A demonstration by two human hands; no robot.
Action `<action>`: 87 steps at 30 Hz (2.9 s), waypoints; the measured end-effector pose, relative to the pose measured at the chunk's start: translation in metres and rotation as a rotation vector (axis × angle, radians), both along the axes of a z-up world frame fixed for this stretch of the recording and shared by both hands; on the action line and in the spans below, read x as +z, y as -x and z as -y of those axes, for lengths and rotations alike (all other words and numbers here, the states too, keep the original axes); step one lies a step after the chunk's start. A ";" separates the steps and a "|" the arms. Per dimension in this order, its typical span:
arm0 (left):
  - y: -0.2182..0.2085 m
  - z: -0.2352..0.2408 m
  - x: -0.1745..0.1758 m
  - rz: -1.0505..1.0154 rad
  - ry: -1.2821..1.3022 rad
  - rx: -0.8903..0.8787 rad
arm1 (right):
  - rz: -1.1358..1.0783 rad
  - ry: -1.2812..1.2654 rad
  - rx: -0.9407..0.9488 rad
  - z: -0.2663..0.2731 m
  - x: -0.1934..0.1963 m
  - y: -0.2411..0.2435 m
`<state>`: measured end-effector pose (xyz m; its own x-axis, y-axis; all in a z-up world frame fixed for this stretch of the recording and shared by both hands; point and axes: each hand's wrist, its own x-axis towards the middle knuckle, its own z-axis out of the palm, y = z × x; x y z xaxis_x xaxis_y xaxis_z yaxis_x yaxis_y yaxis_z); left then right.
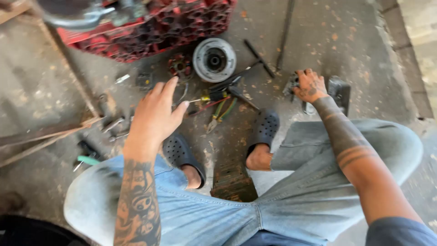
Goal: Disassembling a motorcycle carburetor using a screwdriver for maintenance or repair
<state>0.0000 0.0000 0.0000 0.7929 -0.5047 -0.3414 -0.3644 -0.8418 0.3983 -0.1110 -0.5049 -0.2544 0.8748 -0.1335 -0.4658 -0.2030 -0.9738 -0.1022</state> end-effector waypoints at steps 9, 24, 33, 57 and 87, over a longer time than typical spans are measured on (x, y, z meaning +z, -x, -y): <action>-0.006 -0.051 0.013 0.013 0.043 0.206 | 0.211 -0.151 0.290 -0.112 0.079 -0.059; 0.014 -0.092 0.075 -0.011 0.225 0.336 | 0.613 -0.379 0.426 -0.230 0.237 -0.120; 0.017 -0.082 0.073 0.111 0.434 0.317 | 0.854 -0.494 0.267 -0.186 0.360 -0.061; 0.017 -0.002 0.081 0.434 0.471 0.065 | 0.592 -1.018 0.042 -0.147 0.299 -0.071; 0.033 -0.066 0.063 0.419 0.402 0.041 | 0.514 -0.357 -0.216 -0.065 0.158 -0.009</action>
<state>-0.0332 0.0658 0.0625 0.8405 -0.4960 0.2180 -0.5303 -0.6711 0.5181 -0.1020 -0.4396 -0.0961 0.9684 -0.2453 -0.0446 -0.2291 -0.8049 -0.5474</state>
